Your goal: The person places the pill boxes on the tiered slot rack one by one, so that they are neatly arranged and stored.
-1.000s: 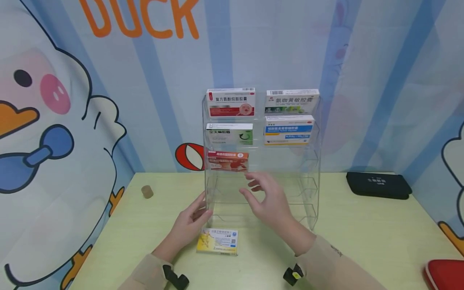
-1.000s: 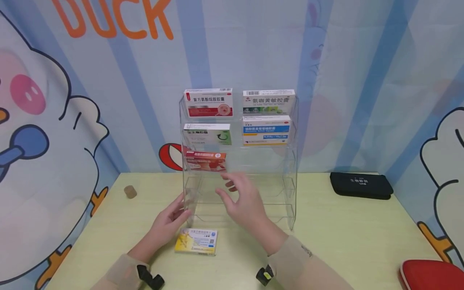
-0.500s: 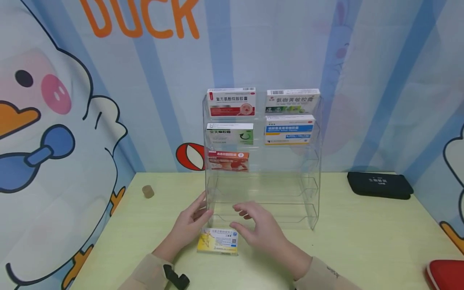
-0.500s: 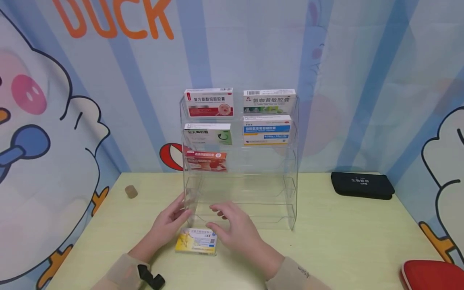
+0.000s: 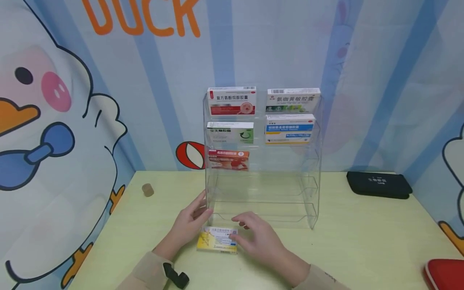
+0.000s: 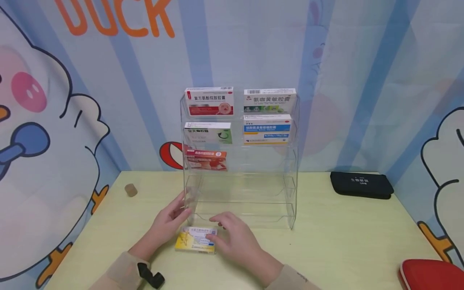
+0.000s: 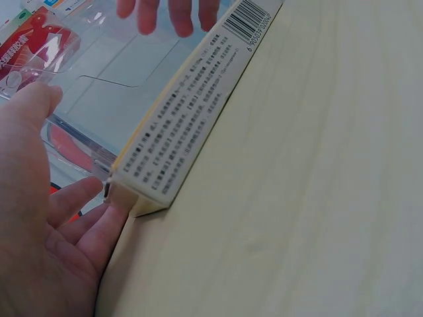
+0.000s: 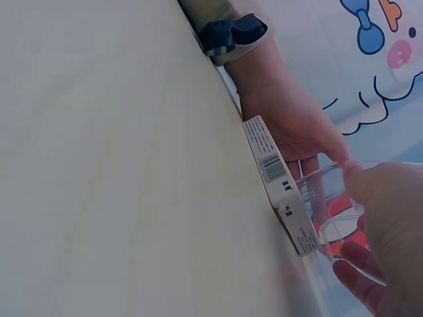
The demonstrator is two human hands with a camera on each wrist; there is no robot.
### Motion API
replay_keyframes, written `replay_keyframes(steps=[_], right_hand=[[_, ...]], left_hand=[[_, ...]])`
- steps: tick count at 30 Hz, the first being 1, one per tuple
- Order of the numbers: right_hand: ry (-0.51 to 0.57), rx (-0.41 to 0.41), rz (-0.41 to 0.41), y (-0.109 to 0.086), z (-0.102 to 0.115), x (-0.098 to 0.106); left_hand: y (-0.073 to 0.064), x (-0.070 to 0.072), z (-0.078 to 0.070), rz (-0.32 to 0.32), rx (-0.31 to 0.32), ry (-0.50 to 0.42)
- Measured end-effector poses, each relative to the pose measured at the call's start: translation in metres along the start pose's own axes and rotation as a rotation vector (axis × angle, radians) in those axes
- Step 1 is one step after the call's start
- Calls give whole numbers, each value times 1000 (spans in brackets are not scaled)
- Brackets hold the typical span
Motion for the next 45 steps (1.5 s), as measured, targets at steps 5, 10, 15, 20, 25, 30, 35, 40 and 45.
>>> replay_keyframes(steps=[5, 10, 15, 20, 25, 30, 35, 40, 45], right_hand=[[-86, 11, 19, -3, -1, -8], [-164, 50, 40, -5, 1, -14], [-193, 7, 97, -8, -1, -18], [-188, -43, 127, -10, -5, -18], [-149, -68, 144, -11, -7, -17], [-51, -92, 138, -10, -11, -12], [22, -113, 133, -8, -14, -4], [128, -145, 143, -6, -15, 6], [158, -168, 122, -1, -13, 26]], left_hand=[[1, 1, 0, 1, -7, -2], [1, 1, 1, 0, -6, 2], [1, 0, 1, 5, 6, 2], [1, 0, -1, 6, 10, -4], [1, -1, -2, 5, 15, -12], [1, -1, -2, -1, 12, -22], [1, -2, -1, -1, 10, -28], [0, -1, -2, 5, -6, -38], [0, -1, 1, 5, -12, -39]])
Point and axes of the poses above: each hand's wrist, its own y-axis towards the middle knuckle, its own x-axis out of the back of the hand, z = x × y, the point moved 10 cm from there along y, towards the middle knuckle, and after that the axes turned 4 degrees about y, right-handed, at the moved point
